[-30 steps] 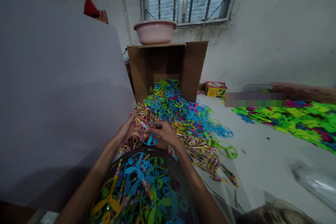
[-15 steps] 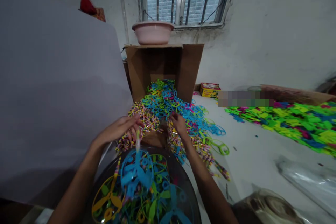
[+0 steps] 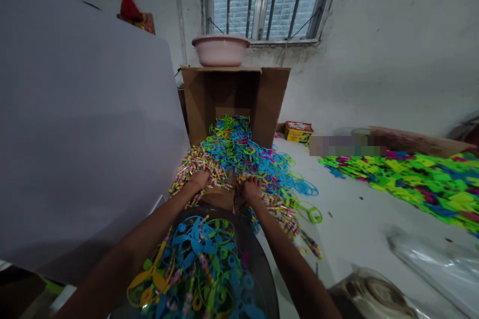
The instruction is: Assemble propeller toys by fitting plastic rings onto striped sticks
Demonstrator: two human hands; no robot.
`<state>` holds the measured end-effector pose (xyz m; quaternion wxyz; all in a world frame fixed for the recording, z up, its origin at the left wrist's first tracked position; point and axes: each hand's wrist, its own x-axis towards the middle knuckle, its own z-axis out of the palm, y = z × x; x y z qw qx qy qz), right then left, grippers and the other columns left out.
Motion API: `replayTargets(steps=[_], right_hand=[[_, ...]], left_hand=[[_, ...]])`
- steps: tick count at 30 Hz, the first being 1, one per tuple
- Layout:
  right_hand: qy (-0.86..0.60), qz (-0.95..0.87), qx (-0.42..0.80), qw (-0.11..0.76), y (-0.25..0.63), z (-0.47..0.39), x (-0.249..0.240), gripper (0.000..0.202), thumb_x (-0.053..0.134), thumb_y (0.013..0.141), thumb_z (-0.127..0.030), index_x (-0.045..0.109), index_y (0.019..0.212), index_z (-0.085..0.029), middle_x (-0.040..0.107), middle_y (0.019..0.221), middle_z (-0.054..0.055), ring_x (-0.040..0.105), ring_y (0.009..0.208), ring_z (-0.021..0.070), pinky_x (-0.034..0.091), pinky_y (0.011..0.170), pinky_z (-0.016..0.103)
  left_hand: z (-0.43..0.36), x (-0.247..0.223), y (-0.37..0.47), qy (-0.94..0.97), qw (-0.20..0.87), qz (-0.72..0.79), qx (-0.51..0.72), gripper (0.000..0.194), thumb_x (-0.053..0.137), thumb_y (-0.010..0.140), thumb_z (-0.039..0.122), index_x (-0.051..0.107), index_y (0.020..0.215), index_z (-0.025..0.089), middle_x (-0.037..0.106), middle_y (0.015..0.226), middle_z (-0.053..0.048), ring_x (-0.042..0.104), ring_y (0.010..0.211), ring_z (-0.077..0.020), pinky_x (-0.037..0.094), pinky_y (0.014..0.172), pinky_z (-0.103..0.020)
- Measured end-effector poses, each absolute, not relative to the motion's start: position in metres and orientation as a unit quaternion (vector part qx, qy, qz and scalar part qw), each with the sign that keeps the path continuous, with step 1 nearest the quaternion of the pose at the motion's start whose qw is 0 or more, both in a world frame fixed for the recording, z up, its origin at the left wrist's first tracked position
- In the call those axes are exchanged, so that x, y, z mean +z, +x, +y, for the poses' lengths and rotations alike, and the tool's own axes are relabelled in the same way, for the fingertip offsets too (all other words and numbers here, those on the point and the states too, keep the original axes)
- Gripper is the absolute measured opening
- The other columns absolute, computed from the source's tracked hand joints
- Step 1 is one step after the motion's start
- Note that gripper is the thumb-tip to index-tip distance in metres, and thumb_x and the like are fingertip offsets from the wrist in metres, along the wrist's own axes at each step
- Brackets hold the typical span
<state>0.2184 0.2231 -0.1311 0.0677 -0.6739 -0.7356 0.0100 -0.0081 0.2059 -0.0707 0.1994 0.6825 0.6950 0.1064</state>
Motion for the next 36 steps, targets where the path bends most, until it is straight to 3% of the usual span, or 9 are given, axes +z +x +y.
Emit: replayTargets(steps=[4, 10, 15, 18, 21, 25, 30, 36], right_hand=[[-0.672, -0.734, 0.019, 0.098, 0.214, 0.222, -0.131, 0.023, 0.059, 0.094, -0.028, 0.066, 0.11, -0.012, 0.06, 0.128, 0.012, 0.049, 0.127, 0.0262, 0.038, 0.107, 0.046], [-0.676, -0.697, 0.105, 0.215, 0.209, 0.226, -0.127, 0.017, 0.064, 0.09, -0.029, 0.066, 0.096, -0.012, 0.064, 0.119, 0.011, 0.052, 0.124, 0.0257, 0.035, 0.108, 0.047], [-0.669, -0.605, 0.216, 0.373, 0.208, 0.233, -0.108, 0.024, 0.048, 0.093, -0.032, 0.061, 0.101, -0.013, 0.068, 0.104, 0.015, 0.063, 0.105, 0.0252, 0.046, 0.091, 0.037], [-0.625, -0.544, 0.297, 0.475, 0.194, 0.233, -0.091, 0.032, 0.036, 0.094, -0.041, 0.054, 0.105, -0.018, 0.069, 0.102, 0.013, 0.066, 0.098, 0.0232, 0.051, 0.08, 0.033], [-0.55, -0.497, 0.412, 0.53, 0.167, 0.223, -0.078, 0.033, 0.036, 0.09, -0.051, 0.051, 0.097, -0.022, 0.069, 0.087, 0.006, 0.068, 0.077, 0.0196, 0.054, 0.064, 0.031], [-0.442, -0.458, 0.537, 0.554, 0.133, 0.199, -0.068, 0.039, 0.057, 0.078, -0.061, 0.053, 0.091, -0.024, 0.069, 0.087, 0.004, 0.069, 0.073, 0.0187, 0.056, 0.058, 0.03], [-0.354, -0.436, 0.622, 0.546, 0.12, 0.173, -0.063, 0.045, 0.079, 0.06, -0.045, 0.058, 0.094, -0.024, 0.073, 0.095, 0.005, 0.071, 0.085, 0.0223, 0.06, 0.069, 0.034], [-0.34, -0.43, 0.646, 0.532, 0.128, 0.169, -0.061, 0.041, 0.081, 0.061, -0.036, 0.061, 0.093, -0.023, 0.073, 0.091, 0.005, 0.072, 0.08, 0.023, 0.061, 0.064, 0.035]], left_hand=[[0.216, -0.074, -0.004, 0.663, 0.215, 0.7, 0.154, 0.027, 0.063, 0.092, 0.032, 0.064, 0.114, 0.016, 0.064, 0.117, -0.009, 0.063, 0.106, -0.022, 0.054, 0.091, -0.041], [0.215, -0.072, -0.019, 0.615, 0.256, 0.687, 0.288, 0.02, 0.065, 0.091, 0.032, 0.065, 0.097, 0.013, 0.066, 0.097, -0.005, 0.065, 0.089, -0.0178, 0.055, 0.081, -0.036], [0.196, -0.068, -0.032, 0.535, 0.307, 0.641, 0.457, 0.017, 0.064, 0.089, 0.029, 0.062, 0.093, 0.013, 0.062, 0.079, 0.0, 0.057, 0.065, -0.0112, 0.05, 0.063, -0.026], [0.181, -0.063, -0.031, 0.495, 0.35, 0.584, 0.54, 0.02, 0.07, 0.079, 0.033, 0.062, 0.086, 0.015, 0.063, 0.075, 0.0, 0.058, 0.063, -0.0118, 0.048, 0.058, -0.023], [0.168, -0.056, -0.024, 0.464, 0.39, 0.529, 0.594, 0.029, 0.073, 0.07, 0.04, 0.061, 0.079, 0.015, 0.063, 0.073, -0.002, 0.059, 0.062, -0.013, 0.051, 0.056, -0.024], [0.155, -0.047, -0.014, 0.429, 0.394, 0.489, 0.649, 0.036, 0.069, 0.073, 0.048, 0.06, 0.089, 0.017, 0.06, 0.075, 0.0, 0.057, 0.059, -0.0119, 0.05, 0.052, -0.024], [0.148, -0.042, -0.013, 0.427, 0.376, 0.462, 0.68, 0.038, 0.071, 0.073, 0.047, 0.061, 0.098, 0.02, 0.06, 0.078, 0.001, 0.055, 0.06, -0.0116, 0.047, 0.053, -0.022], [0.146, -0.046, -0.02, 0.451, 0.384, 0.447, 0.67, 0.028, 0.07, 0.076, 0.043, 0.067, 0.089, 0.018, 0.064, 0.078, -0.001, 0.055, 0.063, -0.0126, 0.045, 0.06, -0.023]])
